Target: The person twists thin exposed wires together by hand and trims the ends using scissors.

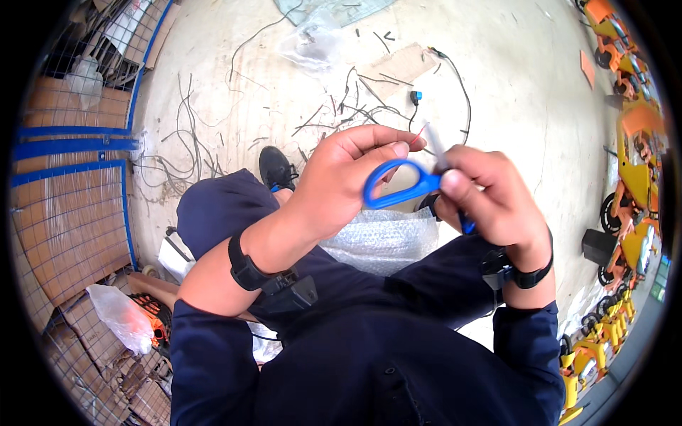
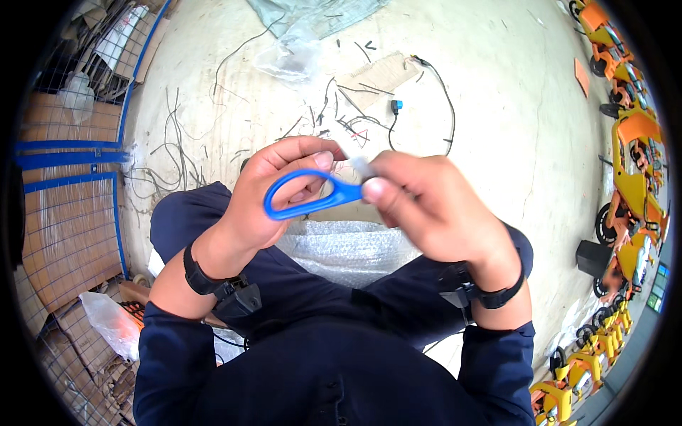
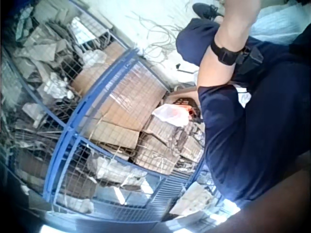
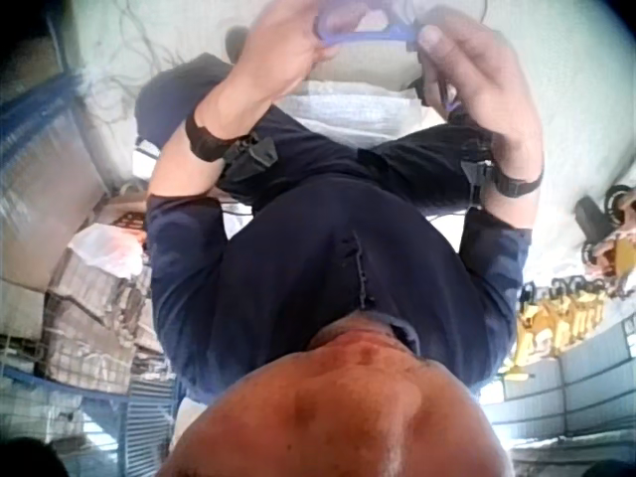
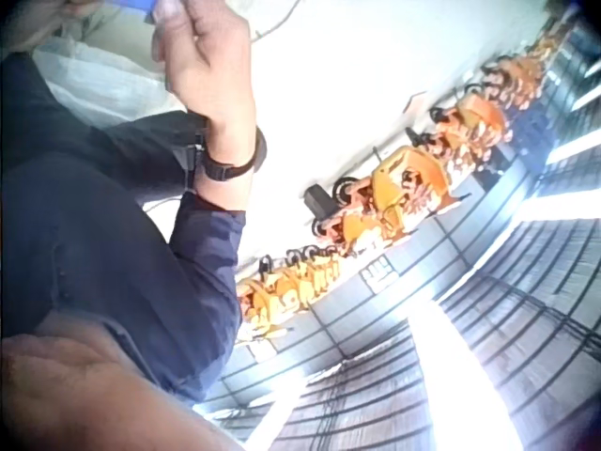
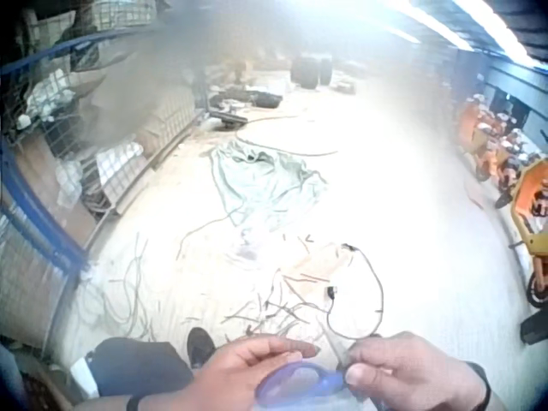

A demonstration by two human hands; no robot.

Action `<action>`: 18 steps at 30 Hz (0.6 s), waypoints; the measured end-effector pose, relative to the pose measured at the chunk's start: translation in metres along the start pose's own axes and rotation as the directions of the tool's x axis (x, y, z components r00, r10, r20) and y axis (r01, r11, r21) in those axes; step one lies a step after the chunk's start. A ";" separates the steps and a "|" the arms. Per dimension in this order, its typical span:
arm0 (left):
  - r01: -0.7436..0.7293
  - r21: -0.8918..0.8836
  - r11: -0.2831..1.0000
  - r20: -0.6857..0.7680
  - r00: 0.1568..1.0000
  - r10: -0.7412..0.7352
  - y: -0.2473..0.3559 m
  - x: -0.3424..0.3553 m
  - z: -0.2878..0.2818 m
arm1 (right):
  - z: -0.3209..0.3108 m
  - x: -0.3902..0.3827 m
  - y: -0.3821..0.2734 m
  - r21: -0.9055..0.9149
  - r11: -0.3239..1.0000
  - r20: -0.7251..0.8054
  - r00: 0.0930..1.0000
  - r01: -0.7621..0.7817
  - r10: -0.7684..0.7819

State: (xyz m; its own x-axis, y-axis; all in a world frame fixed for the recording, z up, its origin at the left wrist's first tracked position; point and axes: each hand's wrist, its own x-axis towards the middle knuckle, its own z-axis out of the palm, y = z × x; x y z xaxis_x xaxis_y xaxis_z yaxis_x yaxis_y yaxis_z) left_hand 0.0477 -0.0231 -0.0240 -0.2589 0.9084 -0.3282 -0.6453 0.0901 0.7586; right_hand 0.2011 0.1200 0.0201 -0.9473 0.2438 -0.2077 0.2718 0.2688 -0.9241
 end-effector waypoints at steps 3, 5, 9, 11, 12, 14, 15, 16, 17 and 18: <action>0.082 -0.058 0.995 0.118 0.990 -0.075 0.004 -0.006 -0.006 | 0.016 0.002 0.005 -0.055 0.998 -0.024 1.000 -0.017 0.016; 0.095 -0.019 0.995 0.074 0.993 -0.093 0.005 -0.007 -0.001 | 0.016 0.005 0.004 -0.025 0.998 -0.019 0.998 -0.059 0.059; 0.104 0.005 0.995 0.102 0.989 -0.104 0.007 -0.007 -0.001 | 0.017 0.004 0.007 -0.057 0.998 -0.032 0.999 -0.032 0.030; 0.108 0.032 0.994 0.109 0.988 -0.111 0.007 -0.008 -0.001 | 0.017 0.004 0.008 -0.073 0.997 -0.044 0.999 -0.014 0.011; 0.111 0.053 0.992 0.103 0.988 -0.116 0.008 -0.008 -0.001 | 0.017 0.004 0.008 -0.079 0.997 -0.052 0.999 -0.006 0.002; 0.107 0.077 0.991 0.107 0.988 -0.115 0.009 -0.008 0.000 | 0.017 0.005 0.008 -0.054 0.998 -0.066 0.998 -0.017 0.013; 0.099 0.079 0.992 0.116 0.987 -0.107 0.009 -0.007 0.000 | 0.017 0.005 0.008 -0.041 0.999 -0.073 0.997 -0.022 0.018; 0.091 0.081 0.993 0.126 0.987 -0.100 0.008 -0.006 0.000 | 0.015 0.005 0.008 -0.062 0.998 -0.074 0.997 -0.020 0.016; 0.095 0.072 0.993 0.123 0.987 -0.103 0.008 -0.006 0.000 | 0.013 0.005 0.007 -0.082 0.996 -0.074 0.997 -0.017 0.011; 0.099 0.063 0.993 0.120 0.987 -0.106 0.008 -0.006 0.000 | 0.012 0.006 0.006 -0.103 0.995 -0.074 0.997 -0.014 0.006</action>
State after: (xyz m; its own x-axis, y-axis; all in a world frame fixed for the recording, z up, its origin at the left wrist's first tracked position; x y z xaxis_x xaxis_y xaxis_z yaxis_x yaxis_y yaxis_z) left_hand 0.0441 -0.0275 -0.0161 -0.1010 0.9363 -0.3364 -0.6214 0.2047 0.7563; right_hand 0.1952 0.1120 0.0096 -0.9305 0.3137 -0.1891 0.3008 0.3597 -0.8833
